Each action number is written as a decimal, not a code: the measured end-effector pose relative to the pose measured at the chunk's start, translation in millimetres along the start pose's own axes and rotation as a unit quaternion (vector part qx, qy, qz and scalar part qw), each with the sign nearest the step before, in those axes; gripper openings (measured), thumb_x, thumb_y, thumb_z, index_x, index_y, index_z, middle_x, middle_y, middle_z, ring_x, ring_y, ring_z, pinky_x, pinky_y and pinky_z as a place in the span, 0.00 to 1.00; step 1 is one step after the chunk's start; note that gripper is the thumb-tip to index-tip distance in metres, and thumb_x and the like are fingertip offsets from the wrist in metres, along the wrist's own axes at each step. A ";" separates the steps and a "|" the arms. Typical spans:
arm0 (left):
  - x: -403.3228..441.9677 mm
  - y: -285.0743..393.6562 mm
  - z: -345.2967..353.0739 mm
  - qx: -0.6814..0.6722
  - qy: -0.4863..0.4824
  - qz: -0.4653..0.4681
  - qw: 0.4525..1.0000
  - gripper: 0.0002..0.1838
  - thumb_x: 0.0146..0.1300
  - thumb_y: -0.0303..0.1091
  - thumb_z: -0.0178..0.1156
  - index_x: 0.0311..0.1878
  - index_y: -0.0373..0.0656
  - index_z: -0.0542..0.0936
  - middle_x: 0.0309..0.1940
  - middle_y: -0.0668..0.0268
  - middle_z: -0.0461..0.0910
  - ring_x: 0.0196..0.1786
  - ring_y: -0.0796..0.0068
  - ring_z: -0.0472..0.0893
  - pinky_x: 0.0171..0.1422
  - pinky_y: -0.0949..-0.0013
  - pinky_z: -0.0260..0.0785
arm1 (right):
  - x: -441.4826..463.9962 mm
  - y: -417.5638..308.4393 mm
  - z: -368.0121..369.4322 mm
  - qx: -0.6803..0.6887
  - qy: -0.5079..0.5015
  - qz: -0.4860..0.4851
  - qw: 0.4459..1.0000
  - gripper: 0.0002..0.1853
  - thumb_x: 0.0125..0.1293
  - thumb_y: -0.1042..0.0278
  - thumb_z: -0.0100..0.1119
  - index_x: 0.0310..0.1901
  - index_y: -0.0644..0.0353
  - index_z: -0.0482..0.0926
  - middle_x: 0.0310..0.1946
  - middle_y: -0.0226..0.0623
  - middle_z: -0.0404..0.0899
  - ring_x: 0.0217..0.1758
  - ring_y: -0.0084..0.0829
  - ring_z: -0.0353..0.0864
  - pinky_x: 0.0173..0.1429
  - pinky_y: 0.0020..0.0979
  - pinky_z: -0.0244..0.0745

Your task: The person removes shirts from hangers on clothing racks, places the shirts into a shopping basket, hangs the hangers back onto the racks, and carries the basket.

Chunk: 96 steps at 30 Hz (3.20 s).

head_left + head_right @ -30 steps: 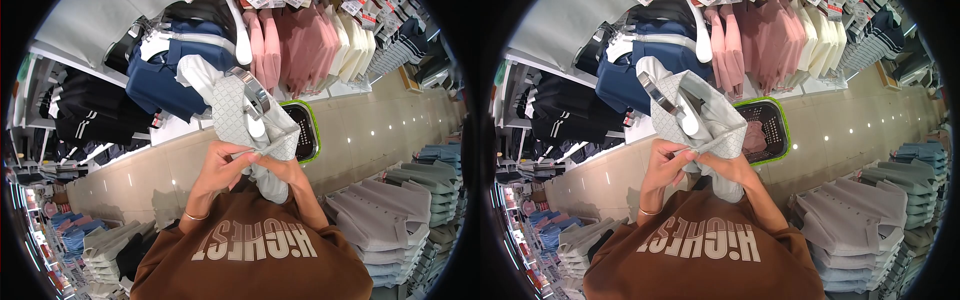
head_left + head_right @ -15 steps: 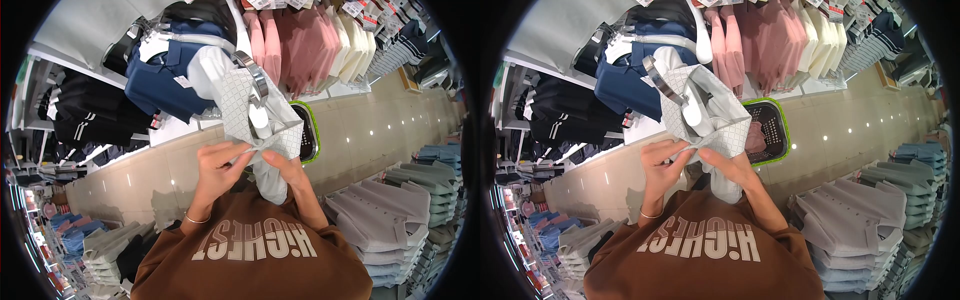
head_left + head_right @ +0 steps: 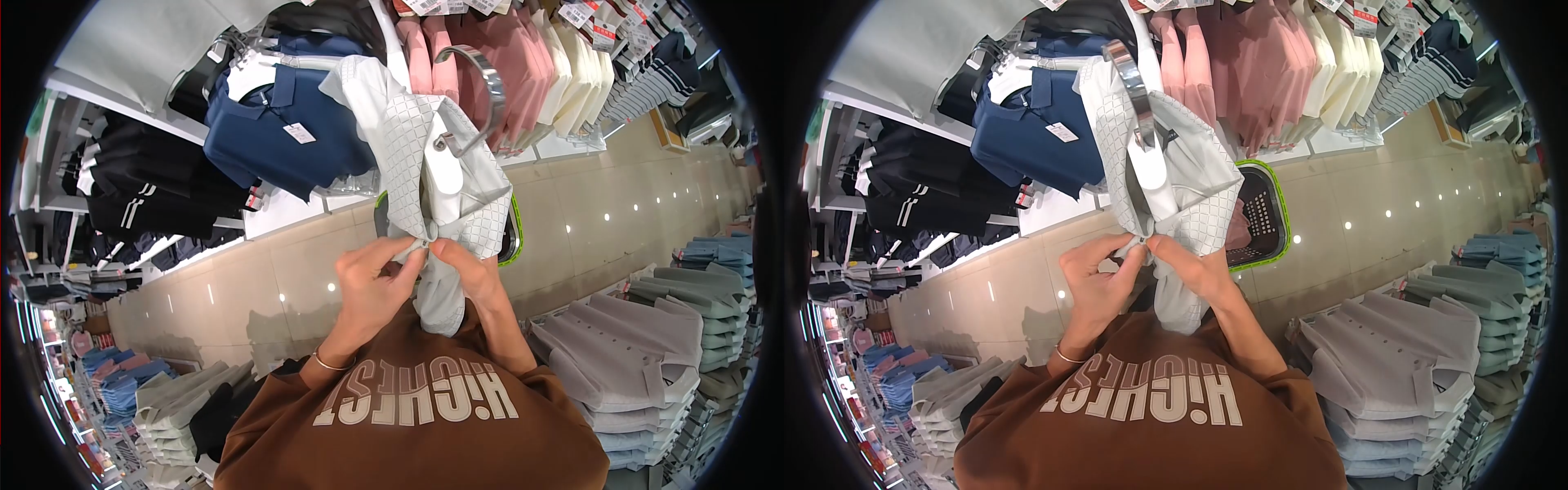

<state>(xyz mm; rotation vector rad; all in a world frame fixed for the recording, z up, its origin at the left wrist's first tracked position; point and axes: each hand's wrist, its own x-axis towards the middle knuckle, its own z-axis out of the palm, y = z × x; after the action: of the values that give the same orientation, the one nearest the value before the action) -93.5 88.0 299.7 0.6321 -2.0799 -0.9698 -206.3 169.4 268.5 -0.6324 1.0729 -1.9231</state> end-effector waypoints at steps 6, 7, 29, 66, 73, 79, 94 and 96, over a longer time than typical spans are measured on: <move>-0.2 0.4 -4.6 -0.081 -0.079 -0.049 0.992 0.04 0.52 0.21 0.61 0.33 0.31 0.80 0.21 0.61 0.76 0.19 0.80 0.75 0.21 0.78 0.64 | -5.1 2.2 -2.8 -0.003 0.015 -0.011 1.000 0.17 0.57 0.77 0.57 0.49 0.66 0.71 0.41 0.31 0.73 0.41 0.21 0.71 0.45 0.25 0.68; 1.0 0.1 -7.7 -0.079 -0.104 -0.045 0.990 0.04 0.52 0.20 0.60 0.33 0.31 0.79 0.21 0.62 0.76 0.20 0.80 0.75 0.22 0.78 0.64 | -6.2 3.0 -4.1 -0.006 0.017 -0.007 1.000 0.17 0.56 0.77 0.57 0.48 0.66 0.72 0.41 0.30 0.74 0.41 0.21 0.71 0.45 0.24 0.68; -5.9 -15.7 -25.8 -0.380 -0.160 -0.174 0.894 0.07 0.60 0.22 0.54 0.35 0.30 0.80 0.22 0.69 0.72 0.23 0.87 0.64 0.25 0.79 0.52 | -14.7 -16.2 4.6 0.002 -0.001 0.012 1.000 0.20 0.54 0.79 0.63 0.50 0.65 0.71 0.40 0.30 0.75 0.42 0.20 0.73 0.45 0.24 0.70; -3.6 -3.1 -20.9 -0.179 -0.145 -0.070 0.970 0.03 0.53 0.18 0.60 0.32 0.31 0.80 0.25 0.62 0.76 0.25 0.80 0.73 0.26 0.80 0.61 | -9.1 -10.0 -11.3 0.036 -0.033 0.034 0.998 0.23 0.51 0.82 0.63 0.51 0.64 0.70 0.40 0.31 0.74 0.41 0.22 0.74 0.44 0.23 0.71; -5.7 -5.4 -22.8 -0.196 -0.164 -0.143 0.956 0.01 0.54 0.20 0.61 0.31 0.31 0.80 0.23 0.66 0.75 0.25 0.86 0.69 0.26 0.80 0.59 | -9.2 -11.7 -18.3 -0.110 -0.100 -0.023 0.989 0.22 0.54 0.79 0.64 0.51 0.65 0.71 0.42 0.31 0.75 0.42 0.21 0.73 0.44 0.23 0.71; -9.4 -12.8 -20.2 -0.246 -0.143 -0.173 0.943 0.01 0.52 0.19 0.63 0.29 0.30 0.81 0.23 0.66 0.77 0.26 0.86 0.72 0.26 0.81 0.60 | -4.4 -15.2 -12.1 -0.066 -0.072 0.008 0.995 0.23 0.53 0.77 0.65 0.52 0.66 0.71 0.42 0.30 0.74 0.42 0.21 0.72 0.44 0.23 0.70; -7.0 -38.2 -8.9 -0.369 -0.043 -0.197 0.907 0.03 0.51 0.17 0.64 0.31 0.31 0.82 0.24 0.64 0.80 0.25 0.85 0.75 0.28 0.82 0.65 | 1.6 -3.4 -14.9 0.005 -0.077 0.089 0.993 0.23 0.57 0.75 0.62 0.55 0.65 0.69 0.44 0.31 0.75 0.45 0.22 0.72 0.48 0.26 0.70; -5.9 -32.2 -5.6 -0.330 -0.015 -0.167 0.929 0.03 0.50 0.18 0.65 0.31 0.31 0.82 0.23 0.65 0.80 0.24 0.86 0.74 0.27 0.82 0.64 | 4.4 -1.6 -10.6 -0.019 -0.084 0.055 0.995 0.22 0.59 0.73 0.61 0.55 0.66 0.69 0.45 0.32 0.74 0.46 0.23 0.72 0.50 0.26 0.69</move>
<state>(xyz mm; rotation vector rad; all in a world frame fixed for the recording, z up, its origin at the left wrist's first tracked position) -81.8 70.6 274.0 0.6129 -1.5358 -1.7717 -217.1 170.9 264.6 -0.7284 1.0183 -1.7253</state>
